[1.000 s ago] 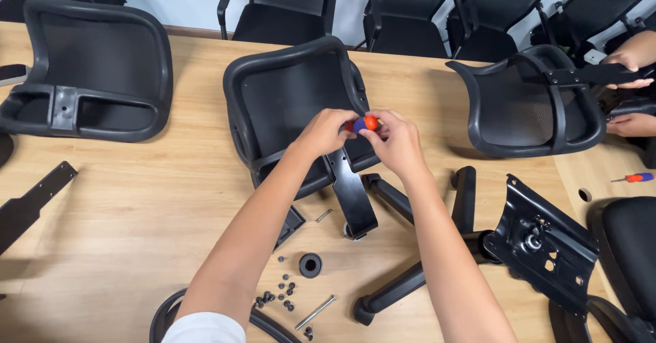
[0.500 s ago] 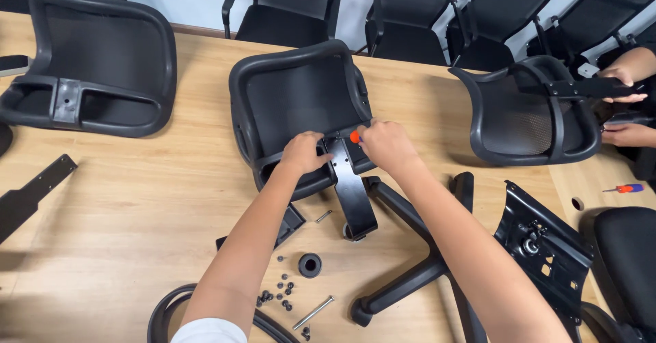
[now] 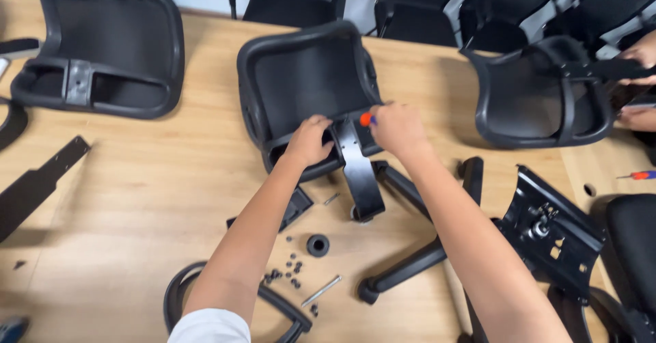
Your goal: The person attaches a black metal mounting bracket to the underside of a mesh office chair seat, picking up screws and tightening them with a screwdriver. They reposition the bracket, drive additional screws, then lift and align the seat assembly over the chair base at the end.
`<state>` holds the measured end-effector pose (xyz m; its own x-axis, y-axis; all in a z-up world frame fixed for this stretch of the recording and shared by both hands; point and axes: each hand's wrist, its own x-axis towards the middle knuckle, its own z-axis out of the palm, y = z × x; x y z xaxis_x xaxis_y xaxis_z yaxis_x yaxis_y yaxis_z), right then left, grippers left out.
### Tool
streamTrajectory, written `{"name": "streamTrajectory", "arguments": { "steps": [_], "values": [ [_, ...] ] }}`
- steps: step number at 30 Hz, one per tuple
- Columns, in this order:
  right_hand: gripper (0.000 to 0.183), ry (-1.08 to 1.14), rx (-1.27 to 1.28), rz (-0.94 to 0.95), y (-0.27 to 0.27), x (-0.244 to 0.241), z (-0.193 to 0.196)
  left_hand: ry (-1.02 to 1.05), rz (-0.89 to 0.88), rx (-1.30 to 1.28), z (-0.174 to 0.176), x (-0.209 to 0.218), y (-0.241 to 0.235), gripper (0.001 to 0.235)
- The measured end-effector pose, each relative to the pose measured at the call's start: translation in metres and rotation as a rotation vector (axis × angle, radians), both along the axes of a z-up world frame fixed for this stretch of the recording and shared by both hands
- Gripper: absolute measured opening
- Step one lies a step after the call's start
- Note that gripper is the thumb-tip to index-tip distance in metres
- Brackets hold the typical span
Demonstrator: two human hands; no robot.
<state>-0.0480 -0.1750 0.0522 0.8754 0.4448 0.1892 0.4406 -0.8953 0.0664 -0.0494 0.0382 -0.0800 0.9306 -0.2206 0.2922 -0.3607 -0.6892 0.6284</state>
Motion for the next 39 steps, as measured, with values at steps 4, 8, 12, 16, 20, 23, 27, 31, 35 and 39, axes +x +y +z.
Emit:
{"name": "streamTrajectory", "arguments": {
  "steps": [4,8,12,16,20,23,27,31,35,39],
  "values": [
    [0.022,-0.014,0.128,-0.111,-0.001,-0.043,0.015,-0.055,0.030,-0.071,0.014,-0.039,0.010,0.034],
    [0.031,0.012,0.530,-0.195,-0.003,-0.082,0.006,0.084,-0.027,-0.123,0.012,-0.075,0.024,0.024],
    [0.033,0.327,0.811,-0.401,0.003,-0.120,-0.022,0.214,-0.043,-0.113,-0.001,-0.113,0.032,0.023],
    [0.031,0.170,0.850,-0.207,-0.001,-0.151,-0.071,0.281,-0.048,-0.116,0.006,-0.156,0.036,0.025],
    [0.032,0.324,0.796,-0.281,0.008,-0.187,-0.062,0.304,-0.061,-0.090,0.001,-0.190,0.039,0.022],
    [0.032,0.332,0.736,-0.304,0.015,-0.212,-0.053,0.334,-0.123,-0.062,-0.007,-0.217,0.039,0.020],
    [0.033,0.273,0.682,-0.287,0.018,-0.236,-0.039,0.455,-0.196,0.043,0.000,-0.248,0.022,0.020],
    [0.033,0.247,0.681,-0.291,0.018,-0.262,-0.029,0.527,-0.325,0.251,-0.020,-0.276,-0.001,0.025],
    [0.032,0.216,0.707,-0.294,0.010,-0.282,-0.023,0.443,-0.334,0.549,-0.063,-0.301,-0.026,0.019],
    [0.033,0.200,0.723,-0.264,-0.005,-0.300,-0.017,0.368,-0.315,0.826,-0.111,-0.317,-0.047,0.023]
  ]
}}
